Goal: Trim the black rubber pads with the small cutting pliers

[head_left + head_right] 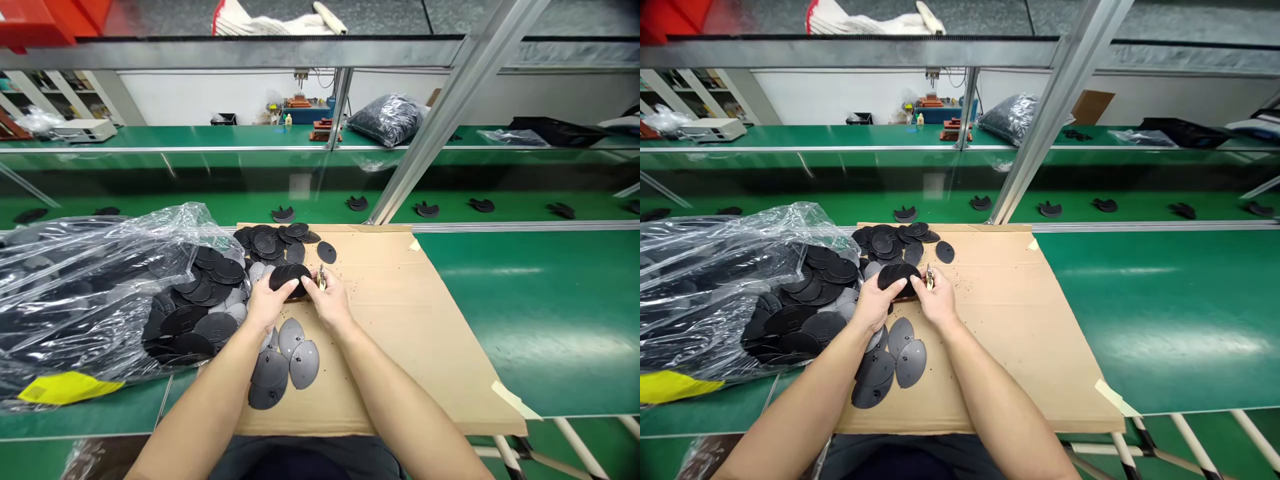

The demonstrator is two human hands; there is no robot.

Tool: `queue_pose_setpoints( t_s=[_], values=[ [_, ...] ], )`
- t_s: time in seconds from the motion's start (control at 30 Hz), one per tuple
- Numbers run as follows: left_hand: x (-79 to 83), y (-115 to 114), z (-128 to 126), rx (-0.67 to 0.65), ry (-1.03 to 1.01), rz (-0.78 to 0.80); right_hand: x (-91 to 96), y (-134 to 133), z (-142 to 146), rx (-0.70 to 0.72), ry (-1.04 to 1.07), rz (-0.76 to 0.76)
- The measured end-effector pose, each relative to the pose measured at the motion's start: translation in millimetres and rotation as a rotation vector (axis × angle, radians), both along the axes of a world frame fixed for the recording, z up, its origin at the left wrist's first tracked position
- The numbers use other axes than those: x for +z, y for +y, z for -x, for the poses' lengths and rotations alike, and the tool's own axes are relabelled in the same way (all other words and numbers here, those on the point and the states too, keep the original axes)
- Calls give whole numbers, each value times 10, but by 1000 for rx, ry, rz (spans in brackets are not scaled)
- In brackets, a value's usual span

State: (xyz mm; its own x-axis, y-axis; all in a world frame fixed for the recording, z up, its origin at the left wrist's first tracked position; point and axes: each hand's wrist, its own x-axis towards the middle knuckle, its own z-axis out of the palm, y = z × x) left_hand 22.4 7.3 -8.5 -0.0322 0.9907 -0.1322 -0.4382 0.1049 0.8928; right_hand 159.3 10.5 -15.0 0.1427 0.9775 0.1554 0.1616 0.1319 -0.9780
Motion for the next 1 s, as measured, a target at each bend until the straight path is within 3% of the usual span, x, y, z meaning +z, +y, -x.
queue_pose_setpoints(
  t_s=[0.3,0.57,0.73,0.83,1.0],
  values=[
    [41,-41,25,-157,-63,76,113,-38,-130,319,334,193],
    [41,-56,-28,-174,-64,95,12,-12,-95,184,239,180],
    [25,9,29,-166,-132,151,41,-72,-62,219,77,-19],
    [22,42,89,-216,-212,245,120,-149,-39,259,-18,-222],
    [39,13,96,-309,-296,293,171,-191,-29,212,-245,-487]
  ],
)
